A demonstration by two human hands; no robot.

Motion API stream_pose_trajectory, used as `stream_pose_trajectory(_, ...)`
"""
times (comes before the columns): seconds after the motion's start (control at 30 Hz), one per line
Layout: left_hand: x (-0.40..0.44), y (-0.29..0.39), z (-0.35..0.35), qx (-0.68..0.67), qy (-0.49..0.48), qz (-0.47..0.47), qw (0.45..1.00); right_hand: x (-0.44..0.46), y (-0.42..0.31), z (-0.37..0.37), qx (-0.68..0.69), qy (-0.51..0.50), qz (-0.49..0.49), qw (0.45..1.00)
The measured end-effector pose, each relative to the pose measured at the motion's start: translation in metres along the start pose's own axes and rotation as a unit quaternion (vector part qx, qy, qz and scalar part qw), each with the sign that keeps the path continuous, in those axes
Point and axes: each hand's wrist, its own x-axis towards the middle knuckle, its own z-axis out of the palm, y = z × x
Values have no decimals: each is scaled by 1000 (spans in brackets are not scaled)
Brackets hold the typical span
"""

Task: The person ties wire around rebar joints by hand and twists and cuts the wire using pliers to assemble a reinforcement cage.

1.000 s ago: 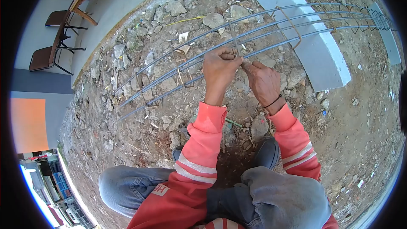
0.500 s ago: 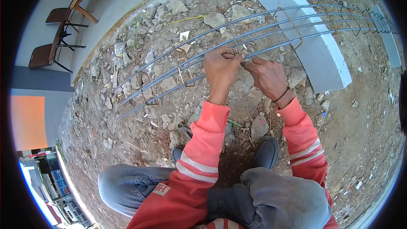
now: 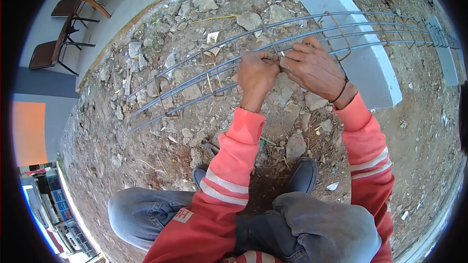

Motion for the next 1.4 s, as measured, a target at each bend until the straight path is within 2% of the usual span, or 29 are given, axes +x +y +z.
stream_pose_trajectory(0.07, 4, -5, -2, -5, -8, -5, 1000, 0, 2, 1, 10, 0, -9, 1000)
stream_pose_trajectory(0.17, 6, -10, -8, -62, -32, 10, 997, -9, -1, -2, 70, -38, 43, 996)
stream_pose_trajectory(0.23, 6, -13, -11, -98, -55, 28, 993, -11, -7, -7, 112, -91, 116, 983)
stream_pose_trajectory(0.27, 5, -14, -11, -97, -56, 26, 993, -11, -9, -7, 114, -92, 117, 982)
stream_pose_trajectory(0.37, 0, -9, -11, -89, -44, 25, 995, -10, -10, -5, 98, -87, 122, 984)
stream_pose_trajectory(0.43, 1, -9, -9, -59, -27, 46, 997, -7, -2, -2, 73, -21, 101, 992)
stream_pose_trajectory(0.53, 1, -9, -8, -57, -17, 30, 998, -2, 3, 2, 87, 22, 105, 990)
stream_pose_trajectory(0.77, 4, -16, -5, -95, -28, -3, 995, 5, 10, 26, 75, 3, 181, 981)
stream_pose_trajectory(0.83, 3, -17, -6, -99, -33, 2, 995, 9, 6, 36, 85, -17, 250, 964)
stream_pose_trajectory(0.87, 3, -17, -5, -97, -34, 2, 995, 12, 5, 39, 85, -17, 252, 964)
stream_pose_trajectory(0.93, 0, -13, -5, -104, -35, -6, 994, 21, 1, 41, 41, -94, 332, 938)
stream_pose_trajectory(1.07, -5, -5, -7, -92, -37, 1, 995, 21, -4, 26, -2, -101, 349, 932)
stream_pose_trajectory(1.1, -6, -4, -8, -79, -31, 11, 996, 15, -9, 26, -41, 78, 327, 941)
stream_pose_trajectory(1.13, -6, -3, -8, -67, -25, 20, 997, 8, -15, 25, -59, 167, 312, 933)
stream_pose_trajectory(1.17, -6, -5, -7, -67, -26, 20, 997, 1, -21, 24, -79, 254, 293, 918)
stream_pose_trajectory(1.23, -6, -9, -4, -85, -11, 30, 996, -19, -37, 19, -62, 314, 399, 859)
stream_pose_trajectory(1.27, -6, -9, -4, -84, -13, 30, 996, -32, -45, 34, -63, 313, 401, 859)
stream_pose_trajectory(1.3, -7, -6, -5, -83, -11, 31, 996, -48, -53, 63, 208, 273, 471, 813)
stream_pose_trajectory(1.33, -8, -5, -5, -81, -10, 32, 996, -58, -57, 80, 461, 212, 503, 699)
stream_pose_trajectory(1.37, -7, -6, -5, -79, -15, 33, 996, -58, -58, 82, 460, 214, 508, 696)
stream_pose_trajectory(1.4, -6, -7, -5, -83, -14, 33, 996, -57, -57, 84, 685, 225, 470, 509)
